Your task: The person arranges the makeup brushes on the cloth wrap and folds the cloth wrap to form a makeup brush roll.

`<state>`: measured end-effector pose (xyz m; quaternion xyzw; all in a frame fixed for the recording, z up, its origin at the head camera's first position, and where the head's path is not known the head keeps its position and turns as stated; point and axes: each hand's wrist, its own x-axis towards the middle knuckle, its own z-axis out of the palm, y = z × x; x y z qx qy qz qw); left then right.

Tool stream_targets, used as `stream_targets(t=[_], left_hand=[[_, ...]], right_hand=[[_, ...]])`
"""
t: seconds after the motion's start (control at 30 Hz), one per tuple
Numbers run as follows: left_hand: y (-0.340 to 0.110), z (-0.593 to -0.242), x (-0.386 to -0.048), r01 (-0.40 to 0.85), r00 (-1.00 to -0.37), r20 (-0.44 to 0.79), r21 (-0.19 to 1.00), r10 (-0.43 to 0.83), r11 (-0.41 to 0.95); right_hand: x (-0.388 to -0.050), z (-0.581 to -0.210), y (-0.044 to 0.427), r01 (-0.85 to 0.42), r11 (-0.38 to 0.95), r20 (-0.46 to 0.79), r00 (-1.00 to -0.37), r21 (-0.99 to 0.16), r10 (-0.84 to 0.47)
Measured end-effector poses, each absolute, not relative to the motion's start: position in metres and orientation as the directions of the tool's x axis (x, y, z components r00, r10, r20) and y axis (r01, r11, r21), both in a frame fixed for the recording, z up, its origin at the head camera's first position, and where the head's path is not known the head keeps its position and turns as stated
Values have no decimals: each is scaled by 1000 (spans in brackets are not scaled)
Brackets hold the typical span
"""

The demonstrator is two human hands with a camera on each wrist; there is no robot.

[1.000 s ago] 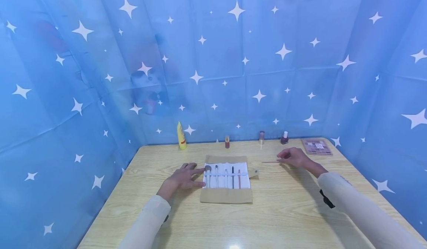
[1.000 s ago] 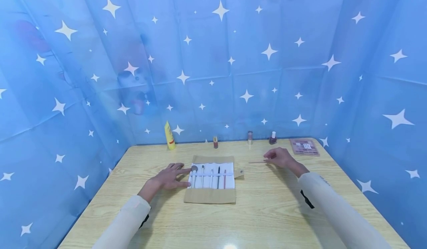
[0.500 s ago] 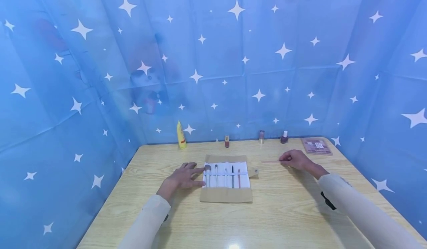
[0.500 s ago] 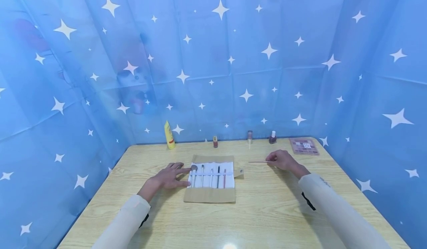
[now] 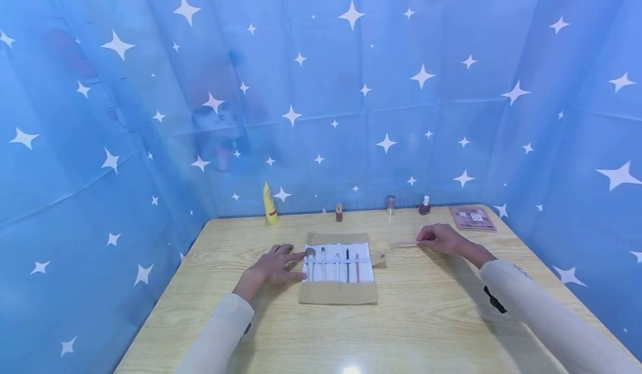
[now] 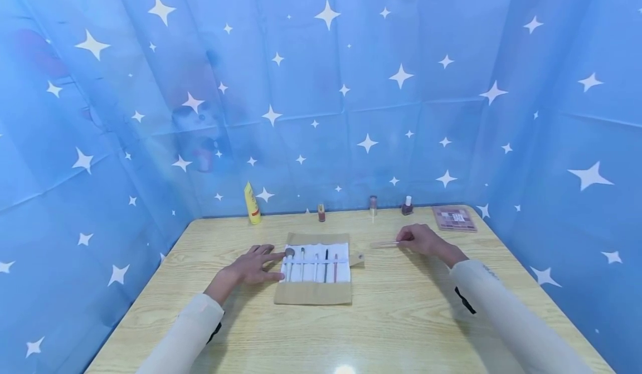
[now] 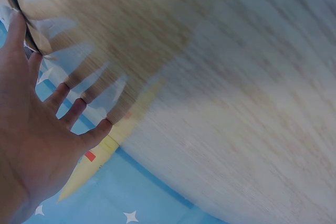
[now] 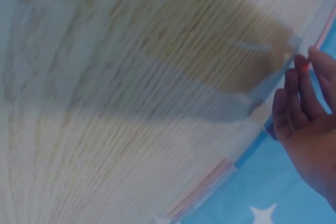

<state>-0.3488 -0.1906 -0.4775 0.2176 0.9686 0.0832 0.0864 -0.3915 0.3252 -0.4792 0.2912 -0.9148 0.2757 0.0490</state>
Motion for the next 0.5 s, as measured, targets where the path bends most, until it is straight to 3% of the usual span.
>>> stream_targets(t=[0.27,0.5], left_hand=[[-190,-476,-348,409,-889,-133,200,438,891],[-190,-477,-349,407,-890,-133,196,435,892]], right_hand=[[-387,-469,324,-605,566,309,-786,-559,-535],[-385,-458,315,-426,515,189,-873,-744,-449]])
